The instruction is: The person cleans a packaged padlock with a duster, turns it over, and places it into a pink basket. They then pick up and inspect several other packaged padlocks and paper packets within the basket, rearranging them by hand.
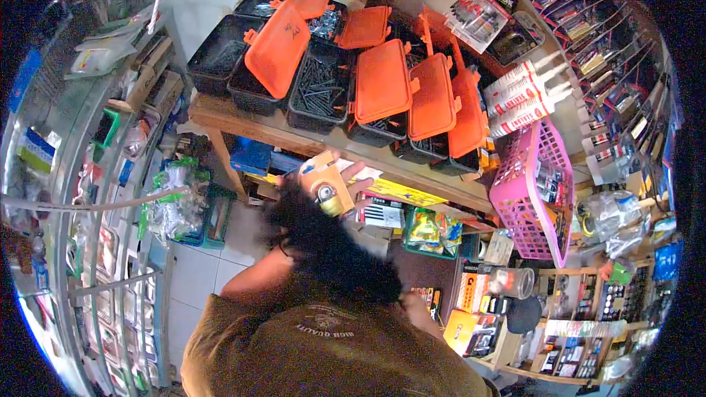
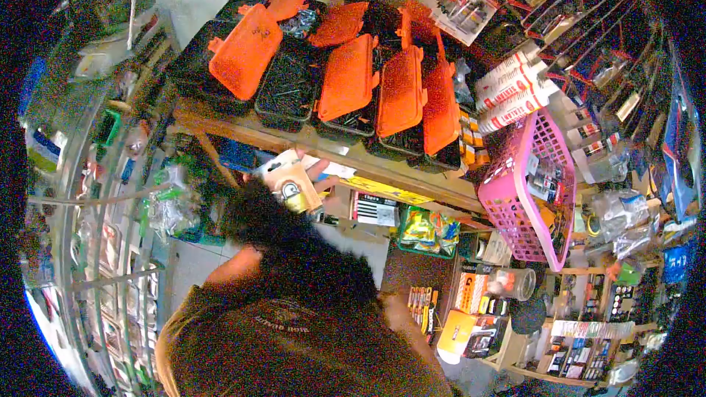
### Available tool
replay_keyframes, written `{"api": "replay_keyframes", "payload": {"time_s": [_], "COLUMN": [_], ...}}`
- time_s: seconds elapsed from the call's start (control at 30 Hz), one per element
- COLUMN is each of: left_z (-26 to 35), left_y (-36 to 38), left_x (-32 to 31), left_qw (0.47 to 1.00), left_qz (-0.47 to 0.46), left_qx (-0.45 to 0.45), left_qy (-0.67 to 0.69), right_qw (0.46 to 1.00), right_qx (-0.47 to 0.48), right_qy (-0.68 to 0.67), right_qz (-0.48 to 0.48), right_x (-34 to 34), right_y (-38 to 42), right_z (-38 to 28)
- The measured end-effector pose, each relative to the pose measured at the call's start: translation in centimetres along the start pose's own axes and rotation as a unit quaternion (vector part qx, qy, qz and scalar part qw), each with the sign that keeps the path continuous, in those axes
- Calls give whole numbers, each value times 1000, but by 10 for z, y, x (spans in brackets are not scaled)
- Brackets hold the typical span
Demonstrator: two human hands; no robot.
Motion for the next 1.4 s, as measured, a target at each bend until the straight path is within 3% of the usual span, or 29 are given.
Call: {"api": "replay_keyframes", "payload": {"time_s": [0.03,0.07,0.1,0.13,0.17,0.2,0.27,0.3,0.33,0.43,0.5,0.53,0.63,0.7,0.73,0.77,0.83,0.9,0.93,0.97,1.03,1.1,1.13,1.17,1.23,1.27,1.3,1.37,1.4], "left_z": [-1,-2,-1,-1,-2,-5,-11,-7,-7,-4,-8,-10,-7,-8,-7,-8,-12,-11,-12,-12,-10,-13,-9,-8,-18,-13,-13,-18,-15], "left_y": [2,8,12,11,9,8,-7,-7,-2,9,9,7,-4,11,9,9,-2,-10,-1,10,10,-3,4,8,12,12,10,10,-1], "left_x": [4,5,-10,-8,-6,-13,7,-7,-21,-18,-30,-43,-33,-35,-34,-37,-35,-26,-43,-60,-57,-30,-57,-58,-62,-66,-50,-47,-47], "left_qw": [1000,999,998,985,987,995,997,995,997,996,991,996,987,993,983,988,996,993,996,986,990,980,989,993,989,956,971,985,987], "left_qz": [-2,-11,-20,141,127,64,-10,-102,-59,33,78,-46,-146,72,-145,60,-24,-113,-32,50,-91,-30,-37,-19,-49,74,98,39,-73], "left_qx": [-2,-28,-54,-93,-95,-73,5,-16,-36,-74,-106,-51,-41,-93,-35,-121,-65,-14,-65,-116,-47,-102,-67,-41,-65,-168,-159,-112,-46], "left_qy": [-1,-16,-31,22,38,19,73,-8,-29,36,-37,-48,-53,-11,104,-70,-59,7,-50,-107,95,-166,-124,-111,-123,-231,-150,-125,-133], "right_qw": [973,979,978,993,997,984,994,997,995,988,978,977,972,967,967,968,965,992,992,997,989,984,890,891,978,977,978,947,982], "right_qx": [-167,173,176,77,-22,113,96,71,-77,64,97,117,172,204,207,198,192,-79,-75,27,130,164,357,360,116,107,104,200,155], "right_qy": [-154,110,111,90,69,134,48,-36,-12,130,185,178,154,138,137,156,175,37,35,56,69,61,275,268,161,177,173,231,95], "right_qz": [-48,20,20,19,19,16,2,-14,-56,54,11,20,44,60,58,21,-18,-89,-97,-50,-6,-42,-64,-63,-68,-48,-50,-103,-45], "right_x": [-6,3,4,4,7,7,4,5,10,27,24,24,25,25,27,27,28,25,25,30,27,16,22,23,21,18,14,0,5], "right_y": [1,-1,-2,-5,-7,-13,-30,-36,-33,-21,-39,-44,-57,-65,-76,-93,-102,-74,-62,-52,-55,-80,-69,-64,-56,-61,-66,-75,-76], "right_z": [15,-5,-13,-17,-16,-4,58,73,63,-28,2,7,23,43,74,120,129,61,35,3,8,79,49,29,-4,4,15,39,40]}}
Point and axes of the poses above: each hand's wrist, its own y-axis away from the middle knuckle, its own x-axis out of the back of the hand, z = x × y, the point moved 5 cm from there along -y, towards the middle knuckle, and after that the axes turned 10 degrees about z, right-handed, at the moved point
